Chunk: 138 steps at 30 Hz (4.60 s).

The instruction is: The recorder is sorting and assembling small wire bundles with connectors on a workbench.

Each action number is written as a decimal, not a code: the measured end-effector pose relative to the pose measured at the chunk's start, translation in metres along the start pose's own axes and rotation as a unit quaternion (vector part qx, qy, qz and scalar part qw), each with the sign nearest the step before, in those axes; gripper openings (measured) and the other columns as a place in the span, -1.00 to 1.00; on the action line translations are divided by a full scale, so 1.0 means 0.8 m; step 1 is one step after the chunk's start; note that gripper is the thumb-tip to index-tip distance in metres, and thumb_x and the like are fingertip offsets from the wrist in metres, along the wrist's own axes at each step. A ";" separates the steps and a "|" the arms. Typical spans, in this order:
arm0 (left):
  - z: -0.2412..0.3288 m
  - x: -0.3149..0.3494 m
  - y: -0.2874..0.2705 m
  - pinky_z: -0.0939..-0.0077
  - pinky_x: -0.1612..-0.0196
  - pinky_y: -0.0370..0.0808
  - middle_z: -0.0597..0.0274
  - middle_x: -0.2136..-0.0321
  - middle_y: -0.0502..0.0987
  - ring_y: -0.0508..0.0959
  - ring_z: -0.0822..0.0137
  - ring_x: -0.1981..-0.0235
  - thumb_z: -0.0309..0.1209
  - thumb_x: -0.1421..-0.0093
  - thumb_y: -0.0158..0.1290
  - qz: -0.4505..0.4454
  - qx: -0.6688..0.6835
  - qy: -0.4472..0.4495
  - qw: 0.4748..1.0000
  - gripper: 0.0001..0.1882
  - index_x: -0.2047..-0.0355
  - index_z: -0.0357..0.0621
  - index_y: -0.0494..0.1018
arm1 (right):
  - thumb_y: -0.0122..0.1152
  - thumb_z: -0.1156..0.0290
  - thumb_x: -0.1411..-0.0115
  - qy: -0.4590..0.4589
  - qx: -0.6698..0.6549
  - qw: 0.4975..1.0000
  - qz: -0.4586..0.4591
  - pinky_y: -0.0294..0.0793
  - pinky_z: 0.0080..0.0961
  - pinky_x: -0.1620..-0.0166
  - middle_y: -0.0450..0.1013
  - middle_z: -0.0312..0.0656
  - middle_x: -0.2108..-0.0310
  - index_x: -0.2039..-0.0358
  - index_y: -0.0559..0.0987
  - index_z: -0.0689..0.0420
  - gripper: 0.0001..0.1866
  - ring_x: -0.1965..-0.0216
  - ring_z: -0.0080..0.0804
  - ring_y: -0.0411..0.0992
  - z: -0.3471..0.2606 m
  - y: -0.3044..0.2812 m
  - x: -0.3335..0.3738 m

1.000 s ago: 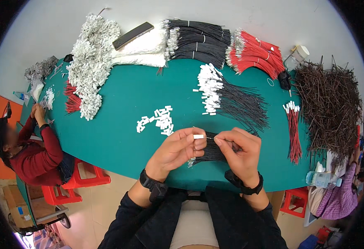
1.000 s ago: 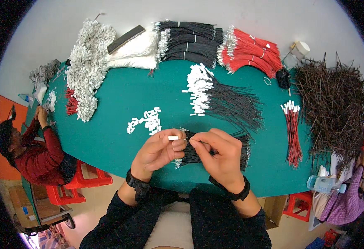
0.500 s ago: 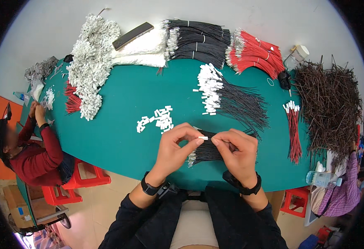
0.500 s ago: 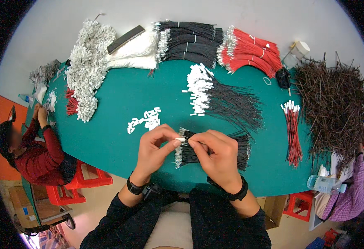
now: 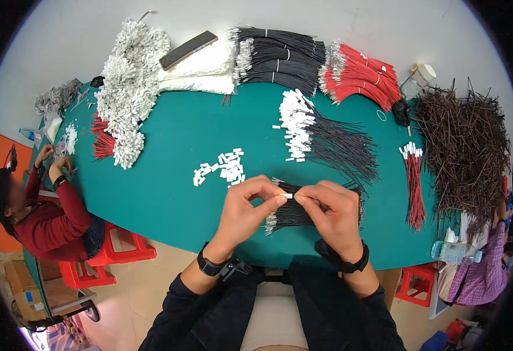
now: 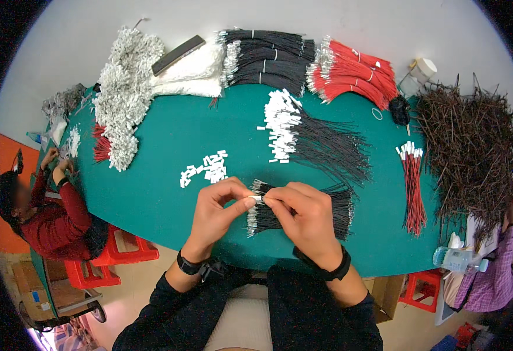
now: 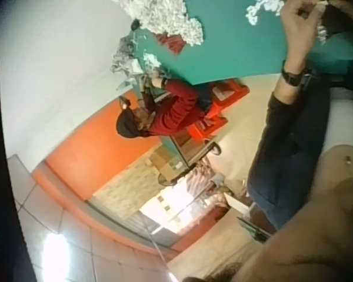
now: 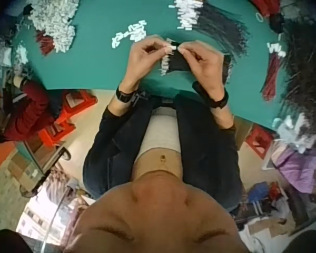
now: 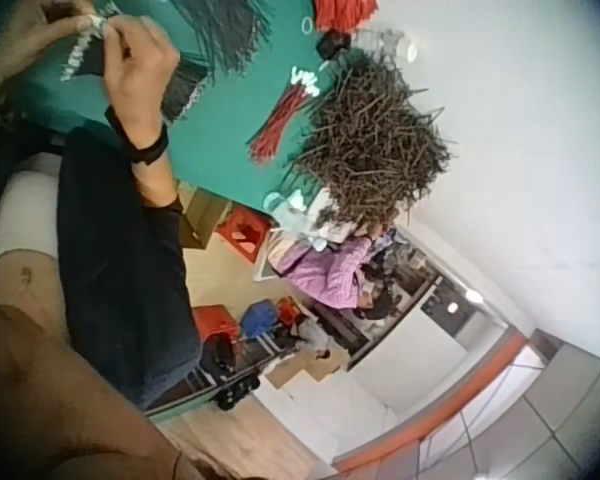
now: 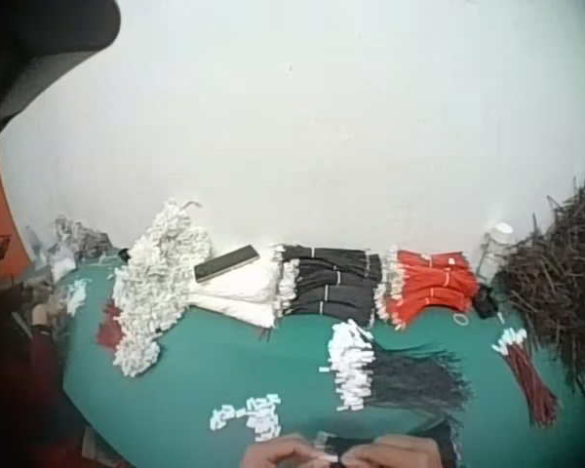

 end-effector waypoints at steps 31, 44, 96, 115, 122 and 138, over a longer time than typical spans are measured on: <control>-0.038 -0.006 -0.025 0.45 0.03 0.50 0.30 0.21 0.48 0.47 0.41 0.07 -0.33 -0.33 0.20 -0.077 0.239 -0.146 0.957 -0.71 0.06 -0.27 0.53 | 0.27 0.58 -0.21 0.037 -0.023 0.987 -0.155 0.44 -0.32 0.34 0.49 -0.15 0.46 0.34 0.53 0.24 -0.93 0.43 -0.23 0.47 0.059 0.034 0.018; -0.040 0.006 0.034 0.45 0.13 0.43 0.32 0.27 0.35 0.38 0.41 0.19 -0.13 -0.36 0.17 -0.164 0.449 -0.221 0.850 -0.58 -0.01 -0.21 0.45 | 0.39 0.62 -0.13 0.031 -0.078 0.996 0.014 0.20 -0.61 0.53 0.44 -0.30 0.56 0.31 0.69 0.22 -0.90 0.61 -0.65 0.27 -0.004 -0.012 0.005; 0.000 0.012 0.014 0.60 0.14 0.46 0.28 0.30 0.57 0.51 0.51 0.29 -0.51 -0.33 0.18 -0.009 0.017 -0.045 0.999 -0.89 0.20 -0.31 0.60 | 0.43 0.60 -0.03 -0.067 0.030 0.996 0.046 0.40 -0.42 0.39 0.56 -0.21 0.48 0.39 0.66 0.17 -0.88 0.52 -0.30 0.49 -0.017 -0.014 0.019; -0.009 0.017 0.012 0.63 0.23 0.43 0.30 0.32 0.57 0.50 0.55 0.30 -0.55 -0.29 0.22 0.018 0.044 -0.026 0.999 -0.93 0.25 -0.31 0.60 | 0.38 0.62 -0.10 -0.004 -0.047 0.999 0.020 0.37 -0.53 0.50 0.54 -0.19 0.51 0.36 0.68 0.20 -0.91 0.57 -0.43 0.45 0.006 0.001 0.018; -0.021 0.010 0.002 0.58 0.21 0.48 0.26 0.33 0.60 0.57 0.47 0.29 -0.50 -0.27 0.25 0.010 -0.031 -0.050 0.998 -0.90 0.24 -0.27 0.63 | 0.40 0.60 -0.07 -0.030 0.016 0.999 -0.023 0.44 -0.40 0.44 0.56 -0.14 0.48 0.35 0.68 0.20 -0.90 0.51 -0.24 0.50 0.013 0.004 0.011; -0.053 -0.106 -0.102 0.09 0.08 0.49 0.03 0.31 0.58 0.53 -0.06 0.18 -0.51 -0.03 0.31 0.006 -0.569 0.052 0.821 -0.85 0.35 -0.21 0.60 | 0.41 0.49 -0.05 -0.056 0.171 0.966 -0.185 0.51 -0.16 0.11 0.49 -0.09 0.34 0.30 0.61 0.21 -0.80 0.21 -0.03 0.47 0.052 0.051 0.020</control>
Point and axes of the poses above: each hand's wrist, its own x-axis away from the middle knuckle, its own y-axis out of the palm, z = x × y, the point moved 8 cm from there along -x, towards the middle knuckle
